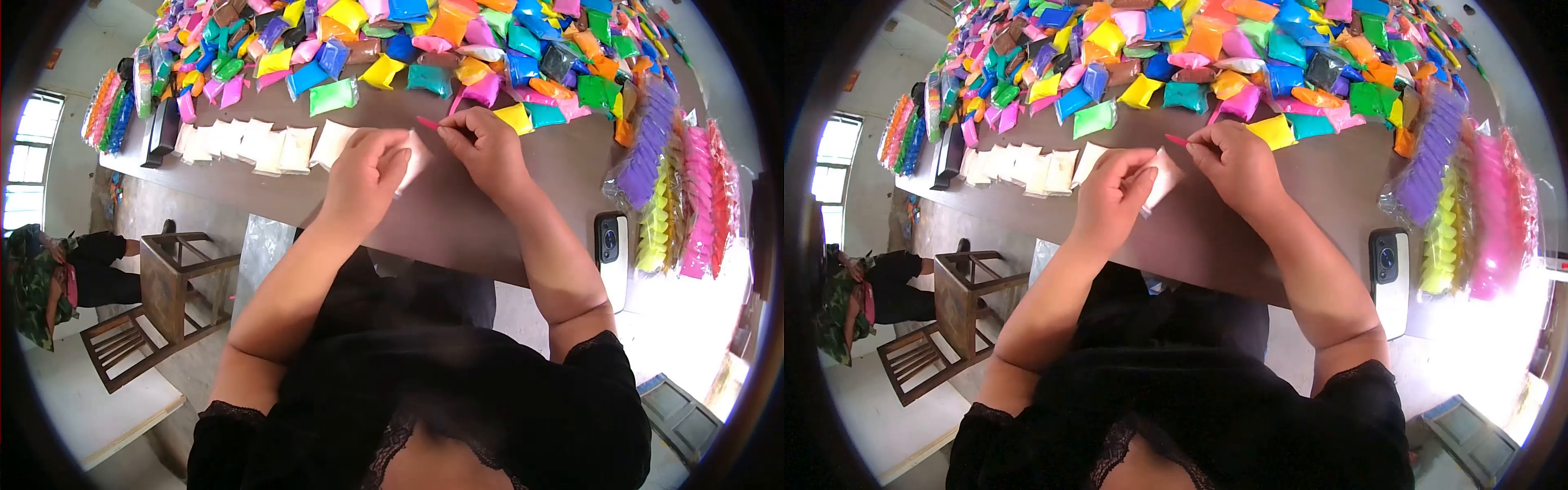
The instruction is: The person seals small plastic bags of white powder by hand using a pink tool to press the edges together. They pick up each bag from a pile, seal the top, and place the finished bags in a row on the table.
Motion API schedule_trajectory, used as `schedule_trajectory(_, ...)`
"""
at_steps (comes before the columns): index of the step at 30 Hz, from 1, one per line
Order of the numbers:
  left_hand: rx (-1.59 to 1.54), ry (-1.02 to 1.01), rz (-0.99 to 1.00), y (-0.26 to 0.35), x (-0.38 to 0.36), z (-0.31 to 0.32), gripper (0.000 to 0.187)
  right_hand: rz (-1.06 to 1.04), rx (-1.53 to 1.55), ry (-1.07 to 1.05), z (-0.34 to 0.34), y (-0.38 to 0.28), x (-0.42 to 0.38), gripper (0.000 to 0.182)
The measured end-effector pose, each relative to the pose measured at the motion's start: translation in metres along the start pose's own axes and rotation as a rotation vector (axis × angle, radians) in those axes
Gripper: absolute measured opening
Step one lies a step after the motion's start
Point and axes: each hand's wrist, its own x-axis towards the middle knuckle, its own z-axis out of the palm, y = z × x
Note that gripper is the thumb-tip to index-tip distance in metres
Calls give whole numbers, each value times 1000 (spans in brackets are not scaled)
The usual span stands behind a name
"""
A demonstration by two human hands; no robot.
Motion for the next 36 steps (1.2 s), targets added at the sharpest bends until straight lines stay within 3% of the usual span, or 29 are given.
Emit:
schedule_trajectory(1, 297, 29, 129, -8, 3, -1, 22, 32, 20, -7, 2, 2, -1, 14)
schedule_trajectory(2, 297, 31, 130, -9, 1, -3, 22, 63, 40, -13, 3, 3, 0, 14)
schedule_trajectory(4, 705, 118, 463, -7, 1, -7, 23, 45, -1, -19, 1, 3, 3, 13)
schedule_trajectory(9, 659, 37, 500, -22, -16, -1, 33, -45, -114, -78, 5, 9, 0, 13)
schedule_trajectory(11, 633, 39, 504, -22, -14, -2, 34, -254, -90, -75, 12, 2, 0, 12)
schedule_trajectory(12, 610, 32, 512, -22, -14, -2, 35, -257, -94, -84, 17, -2, 2, 12)
schedule_trajectory(16, 623, 38, 494, -28, -13, 0, 35, -340, -454, -80, 31, 8, 7, 6)
schedule_trajectory(19, 588, 10, 455, -27, -12, -2, 35, -256, -347, 7, 23, 7, 11, 8)
schedule_trajectory(26, 561, 45, 445, -26, -12, -1, 34, -227, -362, -61, 19, 13, 10, 8)
schedule_trajectory(31, 578, 82, 468, -23, -9, -1, 32, -128, -56, 29, 8, 16, 1, 13)
schedule_trajectory(33, 103, 91, 227, -12, -7, 0, 31, -108, -17, 51, 6, 10, 4, 13)
schedule_trajectory(34, 105, 82, 226, -8, -7, 1, 31, -86, 17, 65, 5, 9, 3, 13)
schedule_trajectory(36, 16, 27, 33, -2, -7, 0, 27, -80, 26, 62, 7, 12, 2, 13)
